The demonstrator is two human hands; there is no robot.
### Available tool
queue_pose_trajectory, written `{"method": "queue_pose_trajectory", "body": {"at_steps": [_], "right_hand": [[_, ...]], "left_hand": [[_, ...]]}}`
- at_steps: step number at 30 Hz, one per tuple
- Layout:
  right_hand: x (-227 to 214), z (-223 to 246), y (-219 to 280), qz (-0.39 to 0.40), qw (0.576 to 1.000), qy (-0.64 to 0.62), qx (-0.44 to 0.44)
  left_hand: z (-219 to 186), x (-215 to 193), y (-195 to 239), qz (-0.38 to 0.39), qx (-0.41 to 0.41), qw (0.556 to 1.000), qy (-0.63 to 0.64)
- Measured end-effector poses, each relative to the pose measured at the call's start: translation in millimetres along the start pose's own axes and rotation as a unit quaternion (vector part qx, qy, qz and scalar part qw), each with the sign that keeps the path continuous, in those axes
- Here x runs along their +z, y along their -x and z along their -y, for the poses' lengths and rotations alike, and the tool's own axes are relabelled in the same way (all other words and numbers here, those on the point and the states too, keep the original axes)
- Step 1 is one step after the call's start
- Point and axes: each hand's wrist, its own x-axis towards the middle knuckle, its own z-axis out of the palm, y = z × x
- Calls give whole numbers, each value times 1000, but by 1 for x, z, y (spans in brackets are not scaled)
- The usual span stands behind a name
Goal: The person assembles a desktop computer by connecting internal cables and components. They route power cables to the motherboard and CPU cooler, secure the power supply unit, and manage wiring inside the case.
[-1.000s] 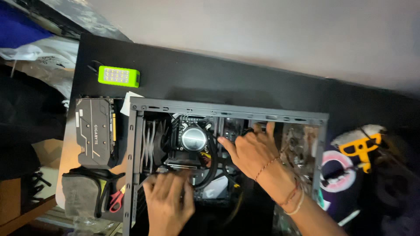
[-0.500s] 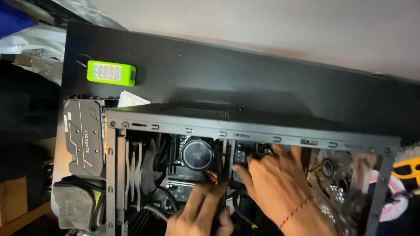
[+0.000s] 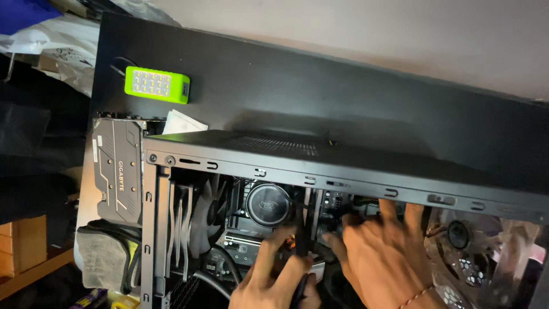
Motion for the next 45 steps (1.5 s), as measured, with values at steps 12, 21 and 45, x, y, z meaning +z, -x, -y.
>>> {"method": "queue_pose_trajectory", "body": {"at_steps": [12,21,45], "right_hand": [[-2,-9,0,-21,1000,10,-5],[-10,-3,1,37,999,23,9],[15,-4,13,-105,994,-24,-1]], "left_hand": [[5,-36,-46,117,-131,968,179],[19,-35,-71,209,-130,941,234],[41,-23,-52,300,-37,950,-82]]}}
